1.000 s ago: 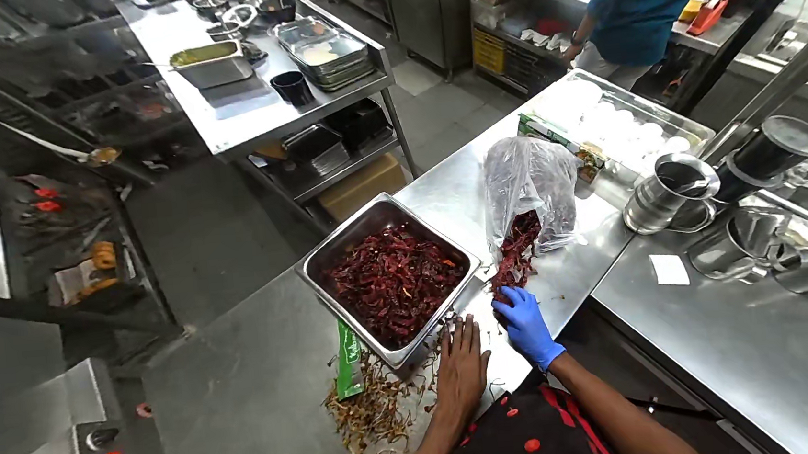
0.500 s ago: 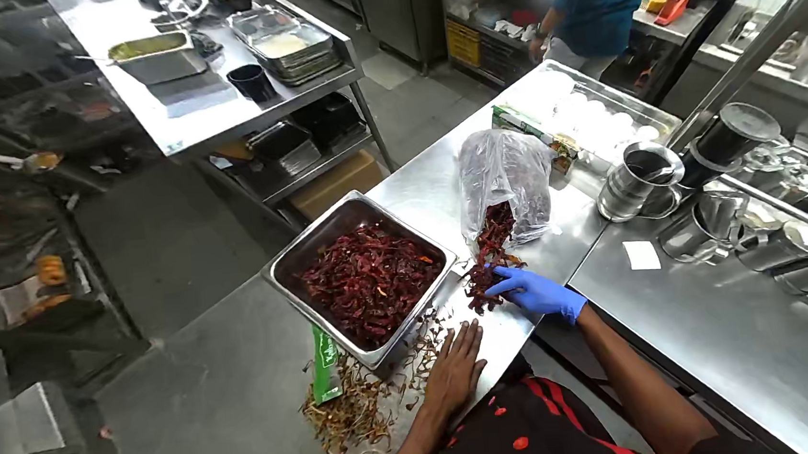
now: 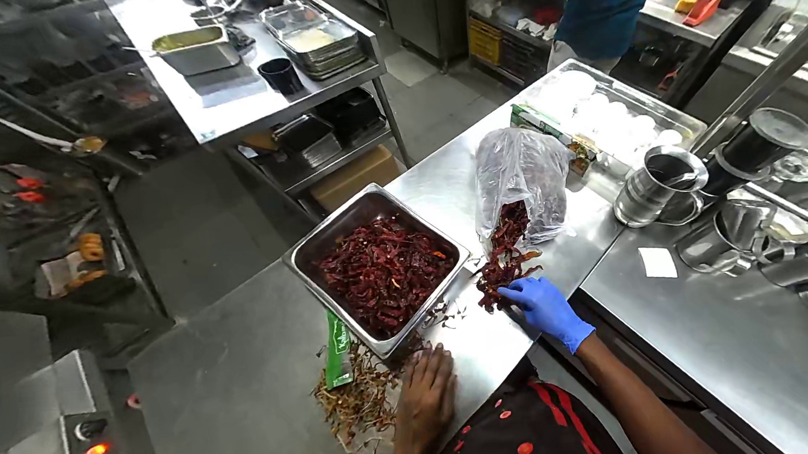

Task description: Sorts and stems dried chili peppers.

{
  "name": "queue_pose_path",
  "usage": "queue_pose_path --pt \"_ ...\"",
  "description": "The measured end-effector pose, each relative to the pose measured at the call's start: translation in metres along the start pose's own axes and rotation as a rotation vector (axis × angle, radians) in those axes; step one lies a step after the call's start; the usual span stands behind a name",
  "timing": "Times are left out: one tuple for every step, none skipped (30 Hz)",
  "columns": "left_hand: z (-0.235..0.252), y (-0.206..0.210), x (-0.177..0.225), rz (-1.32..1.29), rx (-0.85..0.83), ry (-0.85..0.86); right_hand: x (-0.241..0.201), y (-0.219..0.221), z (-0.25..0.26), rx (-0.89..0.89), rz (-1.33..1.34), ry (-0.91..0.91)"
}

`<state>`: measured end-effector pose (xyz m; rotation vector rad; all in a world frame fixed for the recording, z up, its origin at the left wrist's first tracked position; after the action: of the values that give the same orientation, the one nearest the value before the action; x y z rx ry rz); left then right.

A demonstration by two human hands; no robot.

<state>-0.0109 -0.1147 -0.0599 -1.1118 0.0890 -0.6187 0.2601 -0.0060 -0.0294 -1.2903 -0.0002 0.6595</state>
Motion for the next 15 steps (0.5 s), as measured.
queue_pose_path --pt "-0.003 0.008 0.002 -0.009 -0.045 0.001 -0.004 0.001 0.001 -0.024 -0.012 0.001" --pt "-0.007 0.016 0.001 -0.011 -0.092 -0.009 -0.007 0.000 0.001 -0.052 -0.012 0.005" --pt "-0.012 0.024 -0.003 -0.004 -0.128 -0.029 -0.008 -0.002 0.000 -0.079 0.008 0.014" --pt "-0.017 0.028 -0.009 0.009 -0.147 -0.053 -0.007 -0.005 -0.001 -0.102 0.047 0.030" --pt "-0.020 0.028 -0.017 0.023 -0.146 -0.076 -0.004 -0.009 -0.002 -0.106 0.080 0.056" --pt "-0.020 0.023 -0.026 0.046 -0.123 -0.094 0.003 -0.016 -0.004 -0.077 0.095 0.088" --pt "-0.020 0.015 -0.034 0.080 -0.089 -0.108 0.012 -0.023 -0.006 -0.033 0.103 0.126" --pt "-0.020 0.006 -0.041 0.111 -0.063 -0.122 0.024 -0.030 -0.008 0.019 0.101 0.175" --pt "-0.021 -0.002 -0.048 0.130 -0.042 -0.138 0.037 -0.037 -0.011 0.067 0.094 0.240" --pt "-0.023 -0.010 -0.055 0.133 -0.008 -0.145 0.051 -0.041 -0.014 0.104 0.091 0.311" --pt "-0.024 -0.017 -0.059 0.134 0.026 -0.142 0.065 -0.042 -0.014 0.119 0.091 0.392" --pt "-0.024 -0.023 -0.060 0.128 0.047 -0.127 0.078 -0.042 -0.014 0.129 0.094 0.459" --pt "-0.024 -0.026 -0.057 0.110 0.059 -0.098 0.088 -0.039 -0.014 0.140 0.094 0.504" --pt "-0.024 -0.030 -0.050 0.077 0.070 -0.054 0.094 -0.035 -0.013 0.155 0.085 0.521" --pt "-0.022 -0.034 -0.039 0.030 0.085 -0.002 0.098 -0.031 -0.011 0.172 0.071 0.510"
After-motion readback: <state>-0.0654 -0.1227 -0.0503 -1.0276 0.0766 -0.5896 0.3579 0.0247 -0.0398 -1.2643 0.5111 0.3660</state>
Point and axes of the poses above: each hand's wrist, its own z-axis towards the middle knuckle, its own y-axis out of the palm, x = y × z, the point moved 7 cm from there along z, towards the middle knuckle, and after that the axes turned 6 degrees about x, right-handed, at the moved point
